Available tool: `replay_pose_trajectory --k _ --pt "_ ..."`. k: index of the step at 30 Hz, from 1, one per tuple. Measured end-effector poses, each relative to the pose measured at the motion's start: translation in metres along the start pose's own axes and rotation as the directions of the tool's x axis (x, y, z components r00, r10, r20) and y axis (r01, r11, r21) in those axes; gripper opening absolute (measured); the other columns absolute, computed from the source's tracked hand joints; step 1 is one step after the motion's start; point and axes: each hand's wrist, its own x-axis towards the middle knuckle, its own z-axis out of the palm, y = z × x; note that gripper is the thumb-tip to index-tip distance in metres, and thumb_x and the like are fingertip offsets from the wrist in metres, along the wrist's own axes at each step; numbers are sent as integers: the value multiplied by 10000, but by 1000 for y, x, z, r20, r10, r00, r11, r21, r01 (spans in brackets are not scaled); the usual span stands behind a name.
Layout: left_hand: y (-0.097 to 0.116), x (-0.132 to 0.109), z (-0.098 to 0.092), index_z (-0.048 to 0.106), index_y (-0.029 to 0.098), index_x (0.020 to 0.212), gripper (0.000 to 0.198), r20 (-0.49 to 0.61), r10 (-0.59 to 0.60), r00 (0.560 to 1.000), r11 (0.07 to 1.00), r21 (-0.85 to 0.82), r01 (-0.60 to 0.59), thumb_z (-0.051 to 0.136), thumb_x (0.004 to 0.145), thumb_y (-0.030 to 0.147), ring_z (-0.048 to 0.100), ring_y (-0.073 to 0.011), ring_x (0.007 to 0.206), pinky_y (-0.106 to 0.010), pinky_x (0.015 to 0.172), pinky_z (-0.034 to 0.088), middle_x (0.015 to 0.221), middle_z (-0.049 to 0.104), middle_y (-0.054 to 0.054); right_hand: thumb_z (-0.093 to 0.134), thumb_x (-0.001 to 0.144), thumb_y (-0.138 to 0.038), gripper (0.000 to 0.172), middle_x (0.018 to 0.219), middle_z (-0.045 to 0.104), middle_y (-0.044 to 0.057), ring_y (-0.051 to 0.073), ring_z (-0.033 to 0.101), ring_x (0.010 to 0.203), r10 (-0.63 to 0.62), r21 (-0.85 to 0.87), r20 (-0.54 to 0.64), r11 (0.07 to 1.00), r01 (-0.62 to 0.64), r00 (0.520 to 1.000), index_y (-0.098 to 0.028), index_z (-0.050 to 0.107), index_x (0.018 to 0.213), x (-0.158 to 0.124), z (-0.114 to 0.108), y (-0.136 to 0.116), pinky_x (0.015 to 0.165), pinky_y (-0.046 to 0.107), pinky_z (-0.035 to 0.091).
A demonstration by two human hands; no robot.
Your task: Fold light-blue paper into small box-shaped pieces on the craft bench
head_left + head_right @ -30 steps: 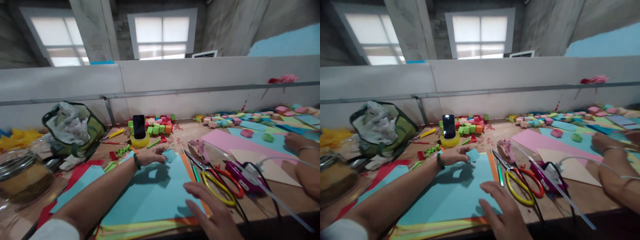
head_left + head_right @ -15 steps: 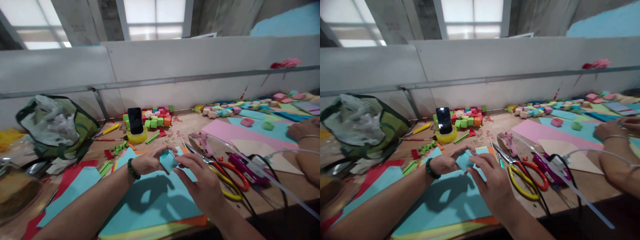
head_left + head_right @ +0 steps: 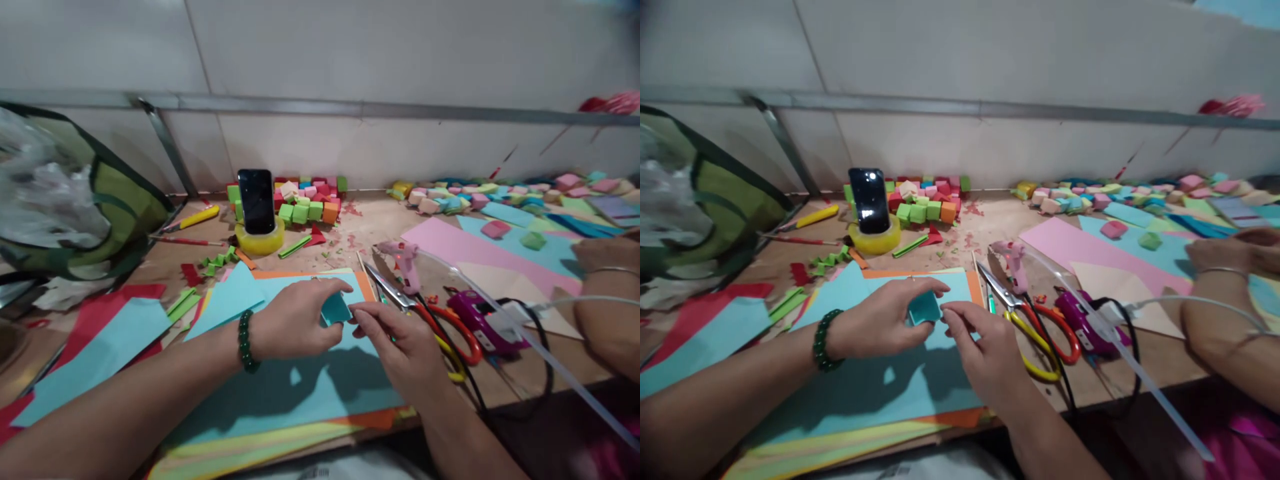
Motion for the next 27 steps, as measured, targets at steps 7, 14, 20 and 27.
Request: replay_pose_trajectory --k 7,14,20,27 --pt "4 -7 3 274 159 1440 725 56 41 998 966 254 -54 507 764 282 636 -260 930 -373 742 511 1063 676 -104 574 872 -344 248 630 663 0 105 595 545 221 45 173 972 -232 960 -171 696 744 0 -1 -1 507 190 455" --pt "12 -10 5 223 179 1442 747 101 127 987 899 408 -157 498 749 218 623 -233 818 -315 641 467 950 667 -71 611 808 -360 257 583 637 13 104 528 498 292 78 271 943 -323 917 -142 678 689 1 0 5 467 207 400" --pt "14 -12 10 185 194 1452 776 124 135 983 884 434 -176 508 745 200 602 -223 799 -311 635 457 959 646 -65 574 764 -284 239 493 503 -28 75 394 450 276 -77 185 961 -267 943 -151 570 566 -1 4 5 416 196 292" --pt "18 -16 21 114 198 1471 822 111 121 986 854 494 -161 533 764 200 581 -213 747 -293 596 438 929 624 -69 542 750 -292 196 540 495 -23 95 400 502 344 -85 292 939 -334 892 -150 558 614 -1 6 6 455 215 302"
